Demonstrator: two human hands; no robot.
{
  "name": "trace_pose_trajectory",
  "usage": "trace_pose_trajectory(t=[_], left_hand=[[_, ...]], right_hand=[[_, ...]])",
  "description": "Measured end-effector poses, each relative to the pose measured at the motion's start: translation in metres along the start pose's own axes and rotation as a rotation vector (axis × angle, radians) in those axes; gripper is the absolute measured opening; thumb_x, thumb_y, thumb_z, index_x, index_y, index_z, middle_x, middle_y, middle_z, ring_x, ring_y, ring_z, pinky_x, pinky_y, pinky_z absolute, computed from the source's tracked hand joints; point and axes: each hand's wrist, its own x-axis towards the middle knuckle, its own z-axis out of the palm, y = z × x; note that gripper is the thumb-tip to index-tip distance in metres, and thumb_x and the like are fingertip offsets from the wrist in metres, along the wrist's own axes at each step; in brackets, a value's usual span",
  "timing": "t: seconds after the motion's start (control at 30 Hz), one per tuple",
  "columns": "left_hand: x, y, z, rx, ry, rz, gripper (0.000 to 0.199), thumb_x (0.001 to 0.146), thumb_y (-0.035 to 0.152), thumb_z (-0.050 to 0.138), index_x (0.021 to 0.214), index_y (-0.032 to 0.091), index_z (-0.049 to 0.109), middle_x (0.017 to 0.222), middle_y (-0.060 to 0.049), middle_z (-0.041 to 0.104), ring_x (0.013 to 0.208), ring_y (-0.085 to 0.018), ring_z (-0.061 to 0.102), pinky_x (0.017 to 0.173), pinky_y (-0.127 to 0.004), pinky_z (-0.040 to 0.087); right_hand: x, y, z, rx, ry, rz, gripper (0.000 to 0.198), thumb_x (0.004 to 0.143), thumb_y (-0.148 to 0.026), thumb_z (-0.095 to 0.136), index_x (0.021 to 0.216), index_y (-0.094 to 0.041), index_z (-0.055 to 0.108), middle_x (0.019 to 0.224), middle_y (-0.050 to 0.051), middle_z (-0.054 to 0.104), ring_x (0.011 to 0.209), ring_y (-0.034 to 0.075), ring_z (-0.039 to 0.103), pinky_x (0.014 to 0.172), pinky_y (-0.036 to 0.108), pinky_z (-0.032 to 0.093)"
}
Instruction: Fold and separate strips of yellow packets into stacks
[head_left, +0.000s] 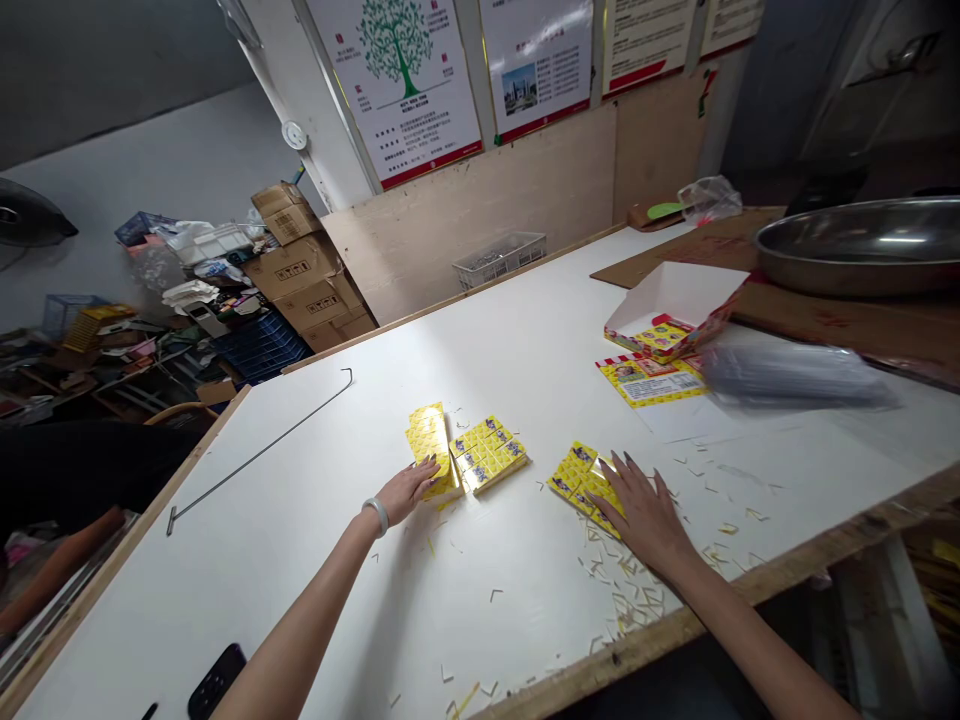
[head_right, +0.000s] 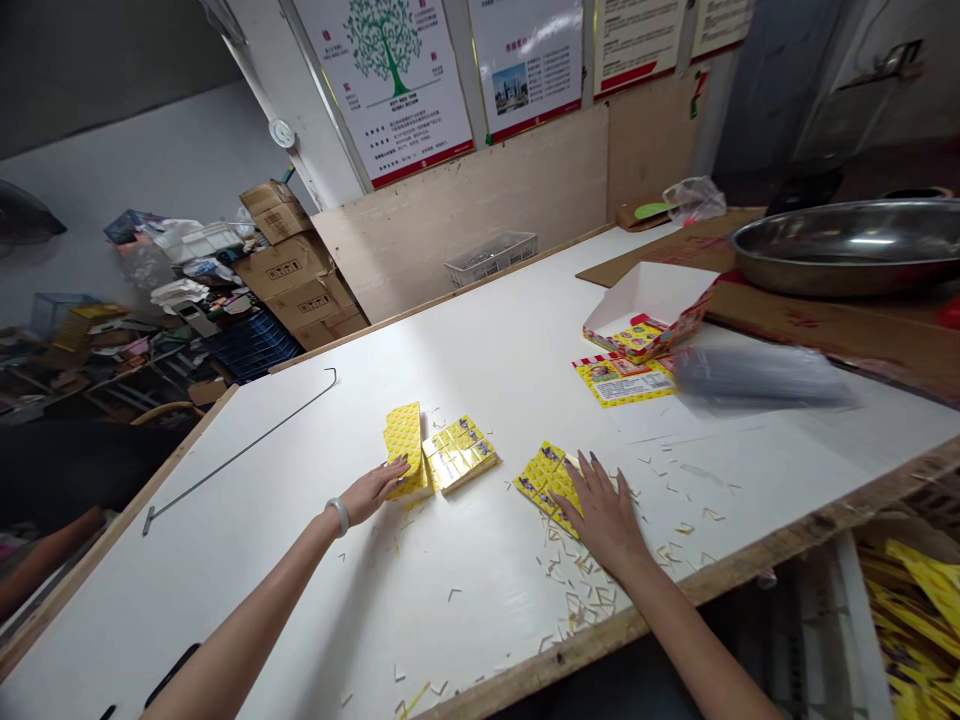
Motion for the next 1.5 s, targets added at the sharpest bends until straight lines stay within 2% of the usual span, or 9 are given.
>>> trace_pose_trajectory(t=[0.17, 0.27, 0.43, 0.5, 0.6, 0.73, 0.87, 1.17, 1.5], left_hand=[[-0.003, -0.001, 0.012, 0.016, 0.204, -0.050, 0.042, 0.095, 0.032, 0.022, 0.124, 0.022, 0.050, 0.129, -0.003, 0.055, 0.117, -0.018, 0.054, 0.099, -0.036, 0.046], [-0.001, 0.001, 0.006, 0.022, 0.306, -0.065, 0.041, 0.095, 0.029, 0.022, 0.124, 0.022, 0.050, 0.128, -0.005, 0.056, 0.114, -0.020, 0.056, 0.096, -0.039, 0.048], [-0.016, 0.054, -0.007, 0.103, 0.356, 0.149, 0.034, 0.093, 0.028, 0.035, 0.119, 0.017, 0.054, 0.132, -0.009, 0.052, 0.127, -0.024, 0.043, 0.110, -0.048, 0.032], [-0.033, 0.089, -0.001, 0.075, 0.284, 0.285, 0.034, 0.092, 0.027, 0.040, 0.124, 0.020, 0.050, 0.139, -0.008, 0.045, 0.133, -0.025, 0.033, 0.113, -0.052, 0.024], [-0.059, 0.131, 0.014, -0.043, 0.184, 0.388, 0.045, 0.088, 0.032, 0.049, 0.132, 0.027, 0.042, 0.147, -0.006, 0.032, 0.139, -0.027, 0.020, 0.114, -0.054, 0.019], [-0.067, 0.150, 0.024, -0.433, 0.557, -0.007, 0.067, 0.088, 0.036, 0.049, 0.143, 0.031, 0.012, 0.154, -0.005, -0.002, 0.141, -0.029, 0.001, 0.114, -0.054, 0.016], [-0.051, 0.164, 0.040, -0.969, 0.531, -0.215, 0.058, 0.093, 0.036, 0.034, 0.143, 0.029, 0.005, 0.152, -0.007, 0.016, 0.140, -0.022, 0.016, 0.115, -0.043, 0.022], [-0.038, 0.180, 0.056, -1.363, 0.298, -0.172, 0.035, 0.087, 0.039, 0.051, 0.116, 0.022, 0.046, 0.124, -0.010, 0.054, 0.118, -0.026, 0.050, 0.102, -0.044, 0.040], [-0.046, 0.189, 0.046, -1.446, 0.173, -0.149, 0.044, 0.087, 0.041, 0.050, 0.126, 0.024, 0.038, 0.136, -0.010, 0.044, 0.127, -0.024, 0.041, 0.107, -0.041, 0.036]], right_hand=[[0.006, -0.013, -0.026, 0.165, 0.172, -0.008, 0.049, 0.089, -0.046, 0.035, 0.124, -0.015, 0.052, 0.141, 0.014, 0.040, 0.136, 0.030, 0.022, 0.109, 0.056, 0.016], [0.009, -0.043, -0.048, 0.582, 0.119, 0.092, 0.042, 0.087, -0.051, 0.041, 0.105, -0.018, 0.060, 0.117, 0.015, 0.060, 0.119, 0.030, 0.048, 0.101, 0.052, 0.034], [0.027, -0.126, -0.069, 1.645, -0.691, 0.588, 0.059, 0.080, -0.069, 0.038, 0.103, -0.017, 0.051, 0.080, 0.011, 0.067, 0.071, 0.024, 0.066, 0.063, 0.042, 0.053], [0.036, -0.151, -0.070, 1.824, -0.804, 0.621, 0.052, 0.079, -0.065, 0.048, 0.098, -0.017, 0.051, 0.082, 0.009, 0.067, 0.070, 0.020, 0.065, 0.063, 0.036, 0.053], [0.041, -0.167, -0.072, 1.780, -0.667, 0.539, 0.038, 0.077, -0.053, 0.060, 0.089, -0.019, 0.051, 0.080, 0.003, 0.066, 0.064, 0.014, 0.061, 0.061, 0.028, 0.050], [0.034, -0.165, -0.087, 1.689, -0.541, 0.226, 0.030, 0.084, -0.048, 0.053, 0.101, -0.023, 0.051, 0.088, 0.001, 0.065, 0.075, 0.016, 0.061, 0.069, 0.030, 0.050], [0.014, -0.156, -0.093, 1.502, -0.454, -0.023, 0.031, 0.091, -0.044, 0.041, 0.115, -0.025, 0.045, 0.104, 0.005, 0.060, 0.102, 0.019, 0.055, 0.089, 0.036, 0.045], [-0.016, -0.152, -0.068, 1.472, -0.438, 0.230, 0.024, 0.092, -0.045, 0.039, 0.104, -0.025, 0.041, 0.105, 0.005, 0.057, 0.100, 0.019, 0.056, 0.086, 0.036, 0.048], [-0.015, -0.158, -0.082, 1.317, -0.428, 0.261, 0.022, 0.092, -0.046, 0.036, 0.100, -0.026, 0.036, 0.101, 0.007, 0.058, 0.093, 0.020, 0.058, 0.081, 0.037, 0.049]])
